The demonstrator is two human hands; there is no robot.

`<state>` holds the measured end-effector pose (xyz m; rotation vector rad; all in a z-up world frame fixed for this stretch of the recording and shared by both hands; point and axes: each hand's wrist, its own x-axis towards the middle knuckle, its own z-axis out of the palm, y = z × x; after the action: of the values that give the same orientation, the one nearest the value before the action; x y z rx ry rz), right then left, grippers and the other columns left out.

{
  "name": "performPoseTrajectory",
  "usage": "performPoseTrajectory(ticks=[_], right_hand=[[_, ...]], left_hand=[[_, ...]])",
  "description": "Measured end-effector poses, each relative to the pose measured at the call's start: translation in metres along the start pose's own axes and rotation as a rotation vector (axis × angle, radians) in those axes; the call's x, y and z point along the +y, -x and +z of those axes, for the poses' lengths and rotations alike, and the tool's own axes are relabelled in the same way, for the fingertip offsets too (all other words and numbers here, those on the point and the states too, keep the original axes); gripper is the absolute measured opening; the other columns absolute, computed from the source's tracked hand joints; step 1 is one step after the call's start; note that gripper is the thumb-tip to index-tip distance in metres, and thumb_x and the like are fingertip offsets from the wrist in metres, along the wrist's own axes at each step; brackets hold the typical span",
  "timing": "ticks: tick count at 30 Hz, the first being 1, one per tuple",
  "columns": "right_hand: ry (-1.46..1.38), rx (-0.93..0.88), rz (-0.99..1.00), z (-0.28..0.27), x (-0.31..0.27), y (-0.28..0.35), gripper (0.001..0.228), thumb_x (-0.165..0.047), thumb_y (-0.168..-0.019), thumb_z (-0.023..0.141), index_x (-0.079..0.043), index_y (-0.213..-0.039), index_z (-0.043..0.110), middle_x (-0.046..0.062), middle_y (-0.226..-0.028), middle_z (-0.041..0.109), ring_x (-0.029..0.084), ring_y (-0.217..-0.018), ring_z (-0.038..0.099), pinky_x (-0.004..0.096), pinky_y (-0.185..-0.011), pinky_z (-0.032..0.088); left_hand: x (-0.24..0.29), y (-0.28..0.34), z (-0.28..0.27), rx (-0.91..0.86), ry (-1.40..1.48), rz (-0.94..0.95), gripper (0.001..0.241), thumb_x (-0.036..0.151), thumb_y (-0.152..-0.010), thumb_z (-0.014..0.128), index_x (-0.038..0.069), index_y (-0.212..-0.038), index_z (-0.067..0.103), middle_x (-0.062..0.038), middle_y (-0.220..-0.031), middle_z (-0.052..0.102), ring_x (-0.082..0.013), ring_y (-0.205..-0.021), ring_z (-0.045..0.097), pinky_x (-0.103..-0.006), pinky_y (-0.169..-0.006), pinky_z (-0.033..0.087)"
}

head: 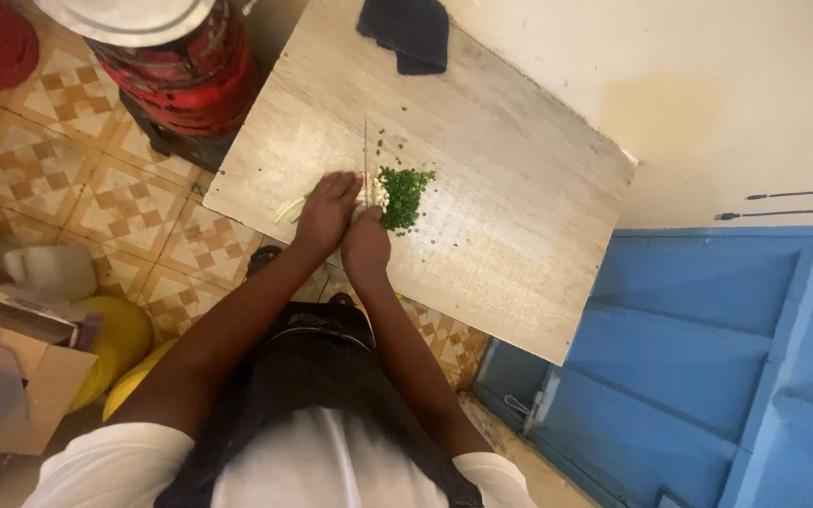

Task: The person is using a kitchen knife to finely chop green herbs and garlic on a wooden surface.

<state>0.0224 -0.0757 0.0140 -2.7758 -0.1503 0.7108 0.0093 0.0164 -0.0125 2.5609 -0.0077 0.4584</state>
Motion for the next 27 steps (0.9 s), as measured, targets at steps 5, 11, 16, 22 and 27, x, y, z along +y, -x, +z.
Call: performPoseTrajectory(ticks=[5, 11, 16, 22, 27], right_hand=[[-0.029, -0.010, 0.012, -0.028, -0.020, 0.013, 0.039, -0.008, -0.090, 0.036, 0.015, -0.121, 0.027, 0.021, -0.073, 0.061, 0.033, -0.067, 0.065, 0.042, -0.050, 0.056], [-0.040, -0.066, 0.022, -0.028, -0.007, 0.025, 0.036, -0.009, -0.090, 0.034, 0.013, -0.118, 0.028, 0.024, -0.077, 0.062, 0.037, -0.070, 0.065, 0.047, -0.053, 0.054], [-0.070, -0.058, 0.014, -0.033, -0.010, 0.034, 0.034, -0.018, -0.096, 0.029, 0.010, -0.114, 0.034, 0.025, -0.076, 0.062, 0.035, -0.071, 0.066, 0.045, -0.053, 0.054], [-0.133, -0.056, -0.033, -0.053, -0.021, 0.035, 0.025, -0.014, -0.093, 0.033, 0.007, -0.105, 0.037, 0.024, -0.077, 0.061, 0.042, -0.076, 0.064, 0.050, -0.059, 0.053], [-0.026, -0.121, 0.038, 0.014, 0.036, 0.044, 0.027, -0.022, -0.094, 0.029, 0.002, -0.102, 0.036, 0.024, -0.080, 0.061, 0.042, -0.079, 0.064, 0.048, -0.064, 0.053]], left_hand=[[-0.004, -0.003, 0.004, 0.001, 0.003, 0.012, 0.036, 0.020, -0.087, 0.056, 0.003, -0.119, 0.056, -0.012, -0.114, 0.056, -0.0288, -0.111, 0.050, -0.0391, -0.104, 0.033], [-0.009, -0.001, 0.013, -0.018, -0.039, 0.025, 0.038, 0.018, -0.087, 0.056, 0.002, -0.122, 0.054, -0.012, -0.116, 0.054, -0.0282, -0.113, 0.049, -0.0390, -0.103, 0.033], [-0.017, -0.001, 0.021, -0.008, -0.036, 0.025, 0.036, 0.016, -0.088, 0.056, 0.001, -0.121, 0.054, -0.012, -0.115, 0.054, -0.0277, -0.111, 0.050, -0.0396, -0.102, 0.034], [-0.006, -0.001, 0.009, 0.000, -0.031, 0.045, 0.037, 0.016, -0.085, 0.059, 0.001, -0.119, 0.056, -0.013, -0.113, 0.056, -0.0289, -0.111, 0.050, -0.0393, -0.104, 0.033], [-0.008, -0.003, 0.010, 0.010, -0.021, 0.074, 0.040, 0.015, -0.085, 0.059, -0.001, -0.121, 0.054, -0.015, -0.114, 0.056, -0.0311, -0.110, 0.050, -0.0418, -0.102, 0.034]])
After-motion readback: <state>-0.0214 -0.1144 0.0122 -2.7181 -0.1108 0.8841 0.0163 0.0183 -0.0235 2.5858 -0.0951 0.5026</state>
